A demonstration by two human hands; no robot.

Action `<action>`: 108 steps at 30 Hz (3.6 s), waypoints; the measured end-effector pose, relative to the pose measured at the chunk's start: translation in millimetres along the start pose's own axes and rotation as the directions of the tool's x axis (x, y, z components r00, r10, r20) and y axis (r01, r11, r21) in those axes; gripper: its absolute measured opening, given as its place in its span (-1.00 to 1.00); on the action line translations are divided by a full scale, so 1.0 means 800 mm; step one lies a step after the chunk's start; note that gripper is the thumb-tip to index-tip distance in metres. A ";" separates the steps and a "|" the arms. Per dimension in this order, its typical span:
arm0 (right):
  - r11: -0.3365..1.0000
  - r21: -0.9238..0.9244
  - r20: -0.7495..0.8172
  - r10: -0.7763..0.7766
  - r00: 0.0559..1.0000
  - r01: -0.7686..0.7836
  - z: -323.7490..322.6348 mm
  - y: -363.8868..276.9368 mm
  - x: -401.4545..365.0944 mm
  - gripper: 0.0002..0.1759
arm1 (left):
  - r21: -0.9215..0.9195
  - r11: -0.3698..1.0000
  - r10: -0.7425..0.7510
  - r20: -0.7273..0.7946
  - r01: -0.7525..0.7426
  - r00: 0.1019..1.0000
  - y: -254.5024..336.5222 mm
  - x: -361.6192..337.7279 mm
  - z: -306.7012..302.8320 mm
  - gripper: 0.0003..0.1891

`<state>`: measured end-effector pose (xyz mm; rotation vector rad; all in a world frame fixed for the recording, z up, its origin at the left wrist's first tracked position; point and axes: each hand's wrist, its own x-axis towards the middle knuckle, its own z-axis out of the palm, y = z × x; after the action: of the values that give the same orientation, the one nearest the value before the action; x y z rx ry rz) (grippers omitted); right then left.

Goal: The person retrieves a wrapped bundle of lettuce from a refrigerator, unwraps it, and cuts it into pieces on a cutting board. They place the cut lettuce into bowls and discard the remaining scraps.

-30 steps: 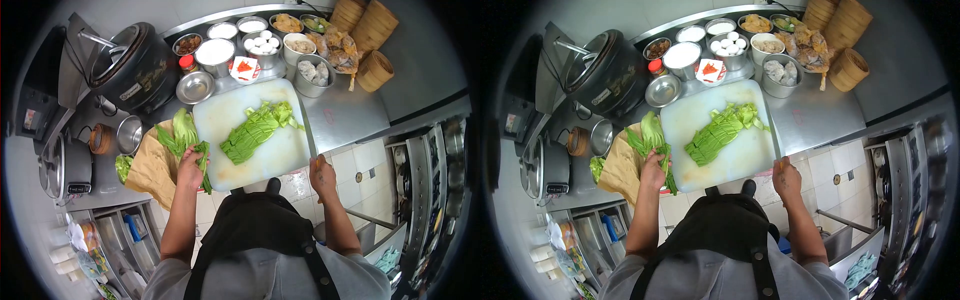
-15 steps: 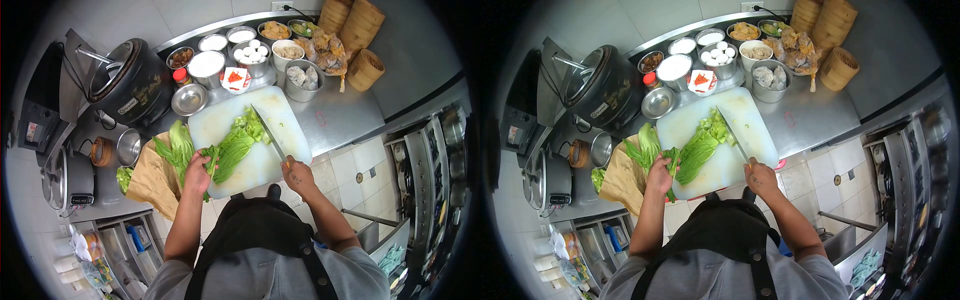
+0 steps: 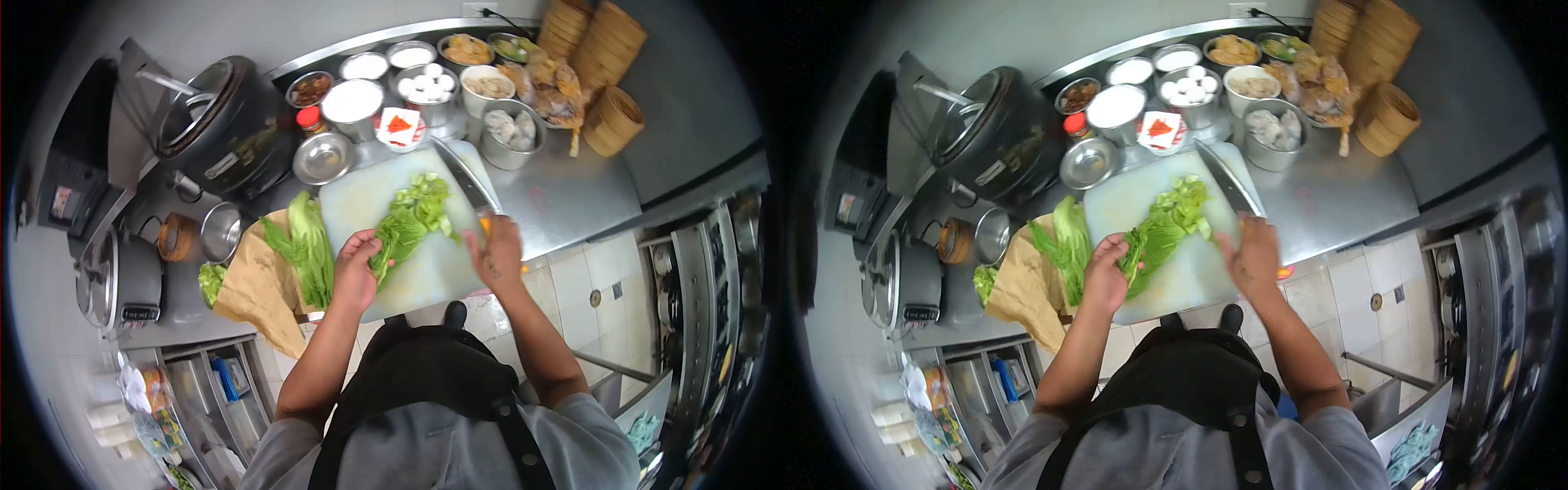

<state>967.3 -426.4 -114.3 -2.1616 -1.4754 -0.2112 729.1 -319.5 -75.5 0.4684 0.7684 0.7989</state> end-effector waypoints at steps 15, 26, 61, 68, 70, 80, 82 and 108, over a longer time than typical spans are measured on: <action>-0.213 0.967 0.253 0.855 0.452 -0.139 -0.062 0.191 -0.144 -0.74 | 0.757 -0.194 0.461 0.632 -0.624 0.623 -0.088 -0.002 0.051 -0.49; -0.436 0.819 0.449 0.892 -0.056 -0.372 0.084 0.476 -0.180 -0.18 | 0.887 -0.322 0.543 0.460 -0.331 0.703 -0.099 0.000 -0.121 -0.04; 0.858 0.399 0.214 -0.431 0.877 0.324 0.123 -0.075 0.080 -0.49 | 0.637 0.484 0.825 -0.104 -0.600 0.556 0.057 0.049 -0.105 -0.71; 0.712 0.687 0.033 -0.230 0.973 0.145 0.157 -0.058 0.087 -0.63 | 0.847 0.167 0.985 -0.119 -0.505 0.126 0.275 0.010 -0.194 -0.76; 0.553 0.820 0.229 -0.078 0.970 -0.149 0.137 -0.061 0.096 -0.66 | 0.833 0.184 0.982 -0.139 -0.521 0.125 0.314 0.022 -0.231 -0.76; 0.005 0.931 0.365 0.070 0.928 -0.366 0.074 -0.144 0.170 -0.71 | 0.986 0.044 0.579 -0.158 0.162 0.800 0.340 0.094 -0.342 -0.50; -0.002 0.906 0.423 -0.052 0.905 -0.423 0.079 -0.166 0.187 -0.70 | 0.982 0.035 0.516 -0.178 0.187 0.838 0.356 0.075 -0.317 -0.46; 0.488 0.851 0.087 -0.493 0.865 0.193 0.199 -0.405 0.148 -0.70 | 0.931 0.089 0.951 0.027 -0.355 0.309 0.285 -0.008 -0.345 -0.87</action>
<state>696.5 -160.1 -98.8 -1.1185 -1.7042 0.6420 411.2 -158.3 -105.1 1.6834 1.6456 1.6100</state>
